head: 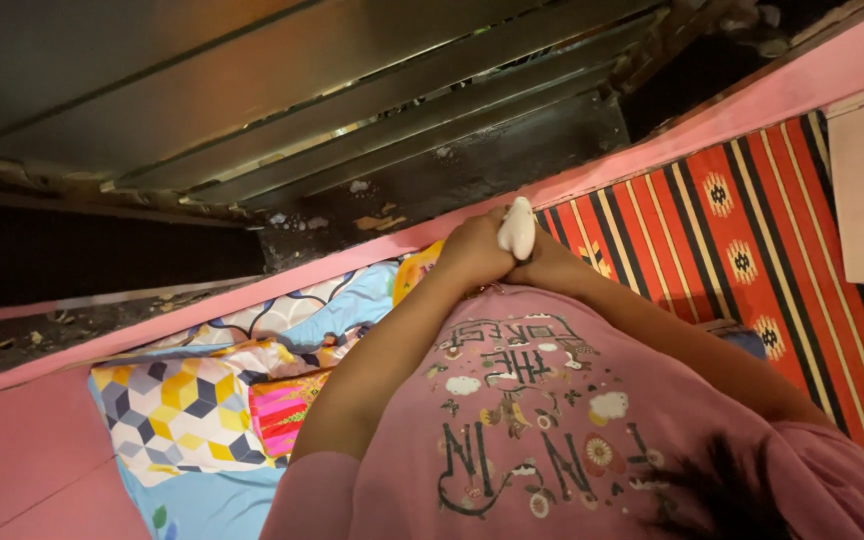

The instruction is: The person sprays a cleaning solution onto a glass window and wipes it with a cloth. They repeatedly spray and wipe different sections of the glass and the window frame to remove dirt.

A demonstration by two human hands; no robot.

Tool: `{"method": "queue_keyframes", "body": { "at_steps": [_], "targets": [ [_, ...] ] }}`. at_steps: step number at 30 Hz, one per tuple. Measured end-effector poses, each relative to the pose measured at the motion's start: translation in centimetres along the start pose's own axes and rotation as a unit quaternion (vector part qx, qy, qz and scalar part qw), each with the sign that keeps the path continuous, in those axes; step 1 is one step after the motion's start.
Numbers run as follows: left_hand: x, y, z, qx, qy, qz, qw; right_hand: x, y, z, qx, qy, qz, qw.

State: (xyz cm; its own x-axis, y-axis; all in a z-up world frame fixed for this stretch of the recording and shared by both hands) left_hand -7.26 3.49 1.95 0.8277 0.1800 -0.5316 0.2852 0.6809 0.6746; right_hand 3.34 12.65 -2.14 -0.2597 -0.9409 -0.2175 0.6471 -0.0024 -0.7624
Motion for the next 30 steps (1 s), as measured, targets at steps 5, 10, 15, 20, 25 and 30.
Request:
{"method": "queue_keyframes", "body": {
  "at_steps": [5, 10, 15, 20, 25, 30],
  "targets": [
    [0.8, 1.9, -0.5, 0.018, -0.026, 0.004, 0.999, -1.8, 0.1, 1.3, 0.011, 0.01, 0.006, 1.0],
    [1.5, 4.4, -1.2, 0.064, -0.045, -0.005, 0.997, -3.7, -0.7, 3.1, 0.018, 0.056, -0.036, 0.998],
    [3.1, 5.2, -2.6, 0.082, -0.058, -0.021, 0.995, -5.5, 1.3, 3.4, -0.008, 0.094, -0.091, 0.991],
    [4.2, 5.9, -3.3, 0.082, -0.071, -0.023, 0.994, -6.4, 4.3, 2.9, -0.011, 0.112, -0.133, 0.985],
    [5.4, 5.9, -4.4, 0.106, -0.071, -0.028, 0.991, -6.8, 8.4, 1.2, -0.062, 0.116, -0.164, 0.978],
    [5.6, 6.2, -4.2, 0.133, -0.06, -0.006, 0.989, -7.2, 6.8, 2.2, -0.063, 0.113, -0.168, 0.977]
  ]
}}
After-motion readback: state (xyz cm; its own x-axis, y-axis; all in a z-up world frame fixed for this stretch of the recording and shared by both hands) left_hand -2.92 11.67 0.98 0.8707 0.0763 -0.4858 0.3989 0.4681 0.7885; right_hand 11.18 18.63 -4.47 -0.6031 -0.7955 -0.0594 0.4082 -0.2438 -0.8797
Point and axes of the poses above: each hand's wrist, its own z-axis away from the middle knuckle, its own x-axis out of the palm, y = z × x, the point moved 3 cm from there along -z, towards the middle knuckle, and after that the axes turned 7 degrees about y, right-handed, at the moved point
